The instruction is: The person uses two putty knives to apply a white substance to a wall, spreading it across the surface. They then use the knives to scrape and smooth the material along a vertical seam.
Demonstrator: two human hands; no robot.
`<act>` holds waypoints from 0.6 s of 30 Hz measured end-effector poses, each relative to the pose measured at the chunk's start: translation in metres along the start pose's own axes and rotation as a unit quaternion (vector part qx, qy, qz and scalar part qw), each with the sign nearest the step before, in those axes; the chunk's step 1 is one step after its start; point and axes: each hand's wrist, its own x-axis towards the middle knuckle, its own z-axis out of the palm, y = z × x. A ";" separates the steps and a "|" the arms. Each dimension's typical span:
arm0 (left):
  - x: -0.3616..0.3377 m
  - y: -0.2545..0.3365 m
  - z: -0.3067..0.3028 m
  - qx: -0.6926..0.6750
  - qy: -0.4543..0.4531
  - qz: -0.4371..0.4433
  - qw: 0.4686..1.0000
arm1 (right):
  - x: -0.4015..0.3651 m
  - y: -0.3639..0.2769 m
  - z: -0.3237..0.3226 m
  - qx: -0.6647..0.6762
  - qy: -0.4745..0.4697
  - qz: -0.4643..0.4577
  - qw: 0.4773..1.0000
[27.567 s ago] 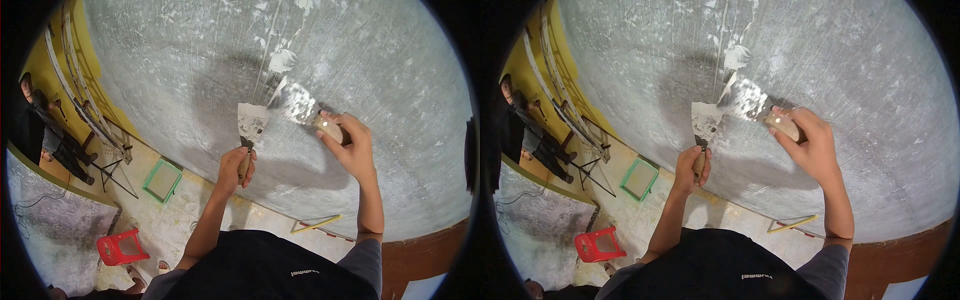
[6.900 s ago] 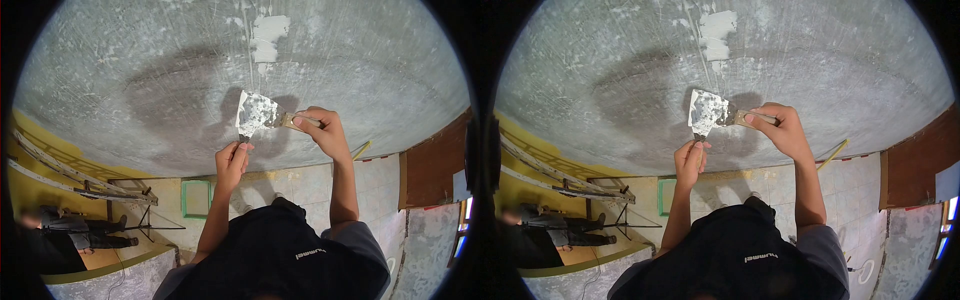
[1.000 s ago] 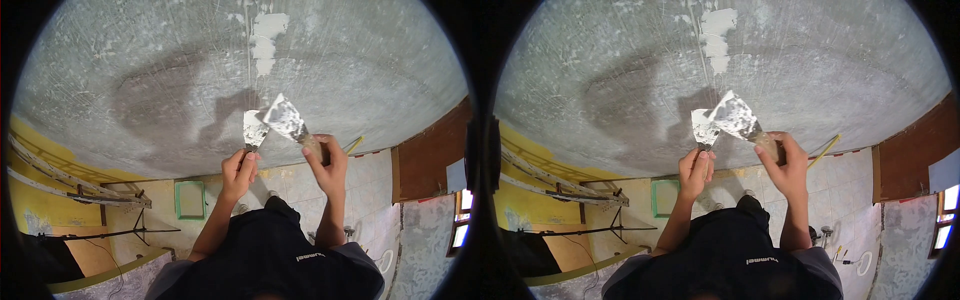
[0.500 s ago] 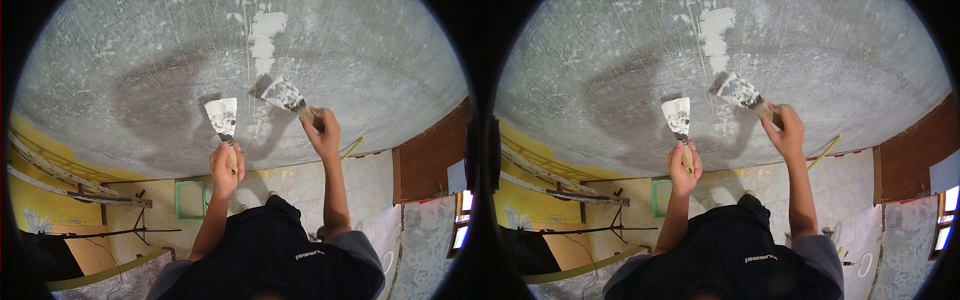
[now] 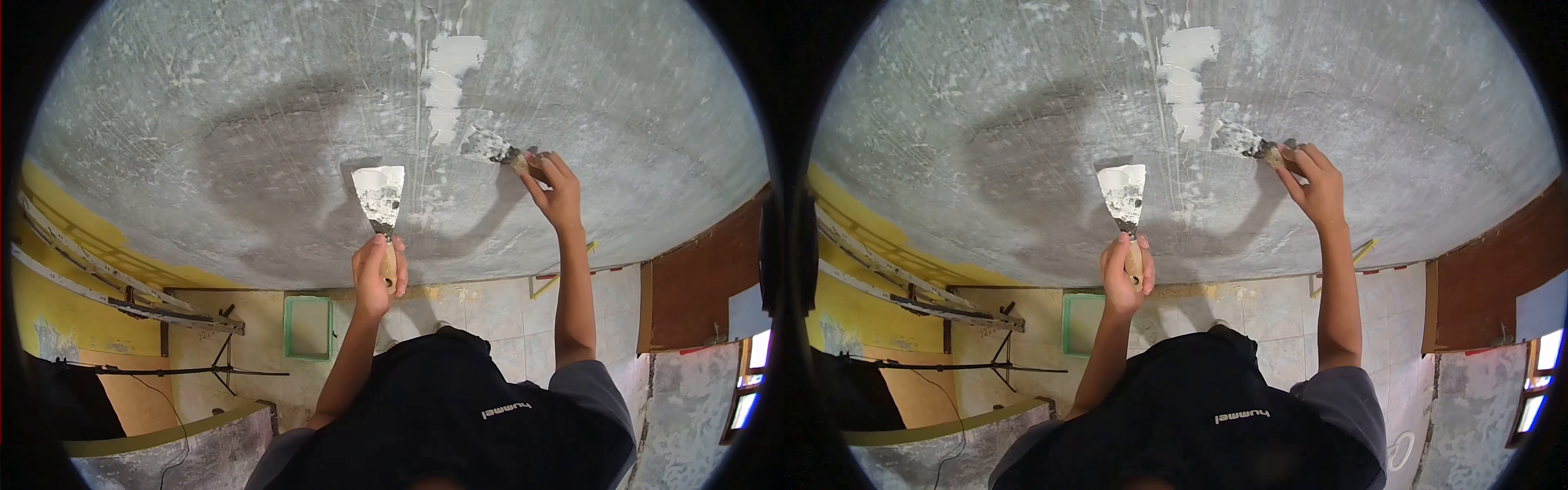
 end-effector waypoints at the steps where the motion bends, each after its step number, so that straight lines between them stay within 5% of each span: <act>1: 0.000 0.001 0.000 0.003 -0.001 -0.001 1.000 | 0.001 -0.005 -0.002 0.015 -0.009 0.009 1.000; 5: 0.003 0.000 0.000 0.011 -0.003 -0.006 1.000 | 0.020 -0.036 0.008 -0.059 -0.032 -0.088 0.994; 12: 0.002 -0.001 -0.002 0.006 -0.021 -0.001 1.000 | 0.017 -0.019 -0.013 -0.086 -0.073 -0.022 0.993; 18: -0.002 -0.002 -0.008 0.023 -0.013 0.009 1.000 | 0.019 -0.025 -0.008 -0.064 -0.071 -0.090 0.991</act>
